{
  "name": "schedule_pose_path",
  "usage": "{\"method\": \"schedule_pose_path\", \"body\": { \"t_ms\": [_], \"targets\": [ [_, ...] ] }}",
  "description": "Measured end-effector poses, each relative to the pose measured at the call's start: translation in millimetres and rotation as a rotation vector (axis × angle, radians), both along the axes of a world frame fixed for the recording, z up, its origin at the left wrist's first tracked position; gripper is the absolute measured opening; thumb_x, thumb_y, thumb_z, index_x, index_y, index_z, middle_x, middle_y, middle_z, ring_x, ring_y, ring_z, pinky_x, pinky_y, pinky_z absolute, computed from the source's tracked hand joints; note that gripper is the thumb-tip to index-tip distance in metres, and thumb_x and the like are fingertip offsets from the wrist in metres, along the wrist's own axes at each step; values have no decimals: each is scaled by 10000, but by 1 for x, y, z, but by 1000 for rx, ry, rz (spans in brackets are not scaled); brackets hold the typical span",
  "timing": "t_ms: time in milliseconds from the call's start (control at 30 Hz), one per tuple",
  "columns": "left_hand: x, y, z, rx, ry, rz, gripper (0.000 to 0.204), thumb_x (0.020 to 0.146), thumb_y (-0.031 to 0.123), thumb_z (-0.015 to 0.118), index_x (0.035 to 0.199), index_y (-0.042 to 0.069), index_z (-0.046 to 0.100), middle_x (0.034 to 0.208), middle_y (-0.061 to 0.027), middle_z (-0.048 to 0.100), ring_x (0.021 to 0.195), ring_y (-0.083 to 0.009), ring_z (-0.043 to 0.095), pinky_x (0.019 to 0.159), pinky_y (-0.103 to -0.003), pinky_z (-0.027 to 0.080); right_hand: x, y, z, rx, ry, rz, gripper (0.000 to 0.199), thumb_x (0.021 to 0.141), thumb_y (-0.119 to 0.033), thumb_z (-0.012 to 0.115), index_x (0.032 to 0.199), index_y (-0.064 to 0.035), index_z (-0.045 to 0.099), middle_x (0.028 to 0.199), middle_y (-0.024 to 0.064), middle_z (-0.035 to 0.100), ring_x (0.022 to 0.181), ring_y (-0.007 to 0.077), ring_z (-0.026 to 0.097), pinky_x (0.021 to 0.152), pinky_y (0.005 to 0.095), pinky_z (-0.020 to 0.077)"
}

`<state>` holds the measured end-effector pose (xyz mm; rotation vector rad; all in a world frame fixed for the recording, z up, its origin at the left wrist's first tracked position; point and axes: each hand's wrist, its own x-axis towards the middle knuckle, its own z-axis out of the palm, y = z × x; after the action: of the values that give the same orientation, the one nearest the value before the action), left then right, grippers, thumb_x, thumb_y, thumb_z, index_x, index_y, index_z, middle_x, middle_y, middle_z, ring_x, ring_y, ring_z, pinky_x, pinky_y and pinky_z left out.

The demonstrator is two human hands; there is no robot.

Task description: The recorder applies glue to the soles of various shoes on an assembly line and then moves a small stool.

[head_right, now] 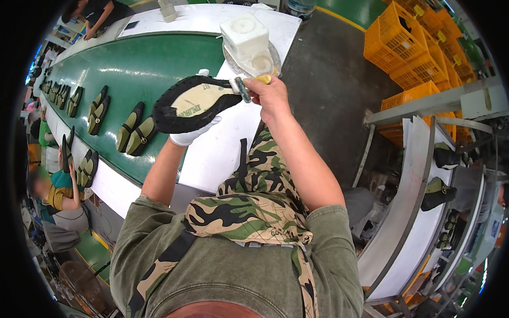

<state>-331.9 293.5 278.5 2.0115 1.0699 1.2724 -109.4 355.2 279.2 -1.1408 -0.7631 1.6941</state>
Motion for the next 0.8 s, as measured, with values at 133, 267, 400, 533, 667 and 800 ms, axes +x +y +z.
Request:
{"method": "schedule_pose_path", "body": {
  "t_ms": [133, 267, 400, 533, 667, 800],
  "targets": [
    [20, 1, 4, 132, -111, 163, 641, 666, 94, 885, 1230, -44, 615, 1152, -142, 695, 1044, -231, 680, 940, -337, 526, -3, -12, 29, 26, 102, 20, 157, 817, -102, 784, 891, -95, 646, 764, -13, 636, 633, 79, 559, 584, 237, 425],
    [29, -2, 5, 140, -183, 171, 648, 651, 117, 901, 1217, -37, 626, 1159, -147, 691, 1015, -224, 689, 905, -328, 540, -6, -25, 65, 153, 156, 31, 160, 820, -103, 784, 898, -88, 644, 776, -8, 638, 649, 80, 558, 606, 238, 428],
    [32, -8, 23, 25, -169, 167, 715, 626, 121, 918, 1254, -19, 606, 1168, -139, 687, 1029, -196, 682, 907, -323, 543, -8, -29, 87, 224, 160, 42, 161, 823, -94, 779, 902, -75, 640, 789, -3, 643, 656, 80, 561, 607, 238, 430],
    [22, -10, 18, -118, -190, 132, 854, 605, 187, 940, 1336, -8, 544, 1151, -92, 698, 1047, -138, 660, 933, -299, 534, -11, -34, 113, 298, 167, 61, 185, 825, -77, 771, 950, -34, 642, 825, 21, 666, 687, 89, 588, 633, 246, 455],
    [14, -11, 28, -349, -132, 76, 883, 584, 275, 952, 1313, -28, 556, 1156, -102, 696, 1047, -155, 659, 963, -313, 513, -16, -29, 128, 399, 191, 70, 196, 822, -93, 791, 900, -59, 614, 804, 22, 642, 697, 104, 557, 671, 260, 447],
    [9, -14, 34, -577, -234, -69, 844, 572, 250, 952, 1270, -46, 581, 1148, -100, 688, 1009, -156, 649, 952, -315, 512, -17, -7, 118, 524, 156, 7, 195, 833, -87, 783, 909, -51, 607, 814, 30, 649, 707, 100, 583, 672, 246, 462]
  ]
}}
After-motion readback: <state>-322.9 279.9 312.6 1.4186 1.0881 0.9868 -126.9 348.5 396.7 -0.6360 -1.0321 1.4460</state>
